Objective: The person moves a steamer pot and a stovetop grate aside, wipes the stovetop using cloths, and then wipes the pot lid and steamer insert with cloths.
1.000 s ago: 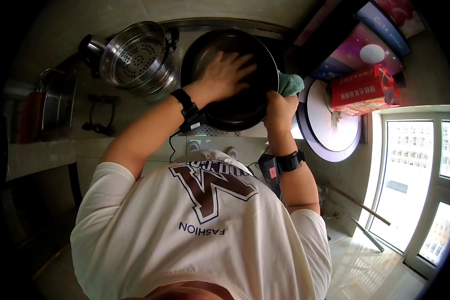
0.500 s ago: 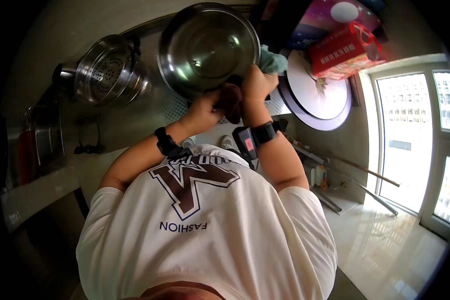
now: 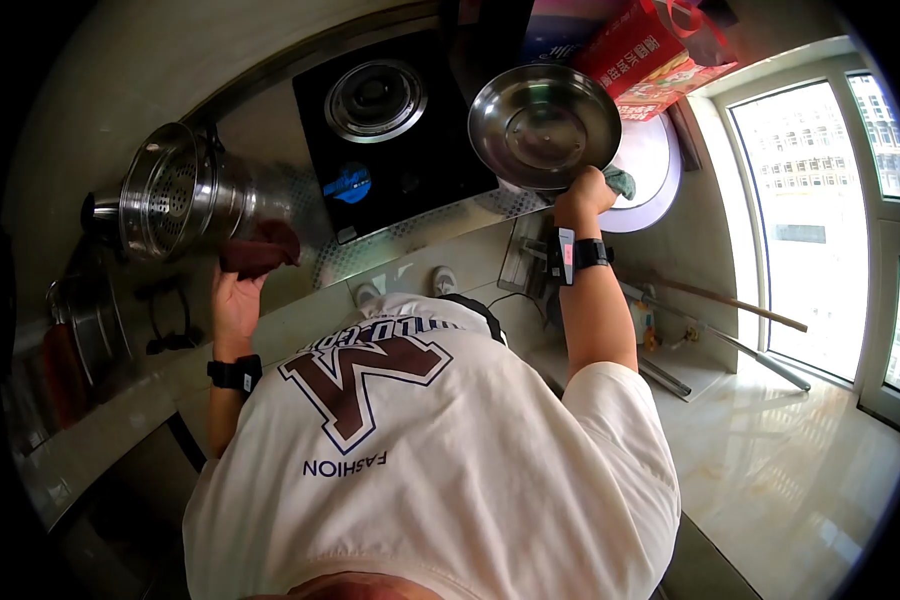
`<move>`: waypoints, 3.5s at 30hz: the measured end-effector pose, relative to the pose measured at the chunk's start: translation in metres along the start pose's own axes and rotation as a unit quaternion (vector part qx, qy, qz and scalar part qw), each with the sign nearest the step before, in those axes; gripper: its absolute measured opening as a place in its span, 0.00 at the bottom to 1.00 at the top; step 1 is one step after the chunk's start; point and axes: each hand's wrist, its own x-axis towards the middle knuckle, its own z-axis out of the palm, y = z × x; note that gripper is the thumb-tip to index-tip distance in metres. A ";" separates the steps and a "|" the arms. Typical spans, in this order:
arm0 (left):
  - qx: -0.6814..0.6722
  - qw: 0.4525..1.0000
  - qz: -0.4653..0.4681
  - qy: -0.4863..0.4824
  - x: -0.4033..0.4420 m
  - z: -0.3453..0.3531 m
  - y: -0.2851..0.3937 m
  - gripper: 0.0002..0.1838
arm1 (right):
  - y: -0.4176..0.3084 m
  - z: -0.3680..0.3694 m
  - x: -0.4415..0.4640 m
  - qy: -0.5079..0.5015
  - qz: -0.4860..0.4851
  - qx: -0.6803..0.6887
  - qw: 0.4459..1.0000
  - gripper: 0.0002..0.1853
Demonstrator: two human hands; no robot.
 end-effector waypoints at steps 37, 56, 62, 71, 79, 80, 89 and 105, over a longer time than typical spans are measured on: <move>0.029 0.988 -0.001 0.150 -0.020 0.099 -0.073 0.19 | 0.036 -0.006 0.078 -0.294 0.080 0.114 0.946 0.14; -0.150 0.877 0.096 0.447 -0.010 -0.048 0.080 0.21 | 0.015 -0.053 0.068 -0.087 -0.101 0.022 0.991 0.18; -0.069 0.868 0.080 0.485 0.041 -0.101 0.113 0.38 | 0.040 -0.054 -0.022 -0.142 -0.161 -0.072 0.974 0.18; 0.038 0.911 -0.041 0.408 0.115 -0.156 0.128 0.15 | 0.092 -0.056 -0.190 -0.208 0.031 0.021 0.977 0.20; 0.586 0.784 -0.084 0.189 0.166 -0.189 0.198 0.30 | 0.094 -0.094 -0.247 -0.157 0.005 0.007 0.988 0.19; 0.655 0.738 -0.071 0.145 0.173 -0.196 0.203 0.30 | 0.093 -0.098 -0.248 -0.154 0.003 0.008 0.988 0.19; 0.546 0.799 -0.053 0.247 0.194 -0.207 0.196 0.26 | 0.100 -0.096 -0.265 -0.198 0.038 0.029 0.979 0.18; 0.446 0.884 0.097 0.103 0.108 -0.129 0.208 0.17 | 0.073 -0.035 -0.305 -0.412 0.027 0.014 0.910 0.27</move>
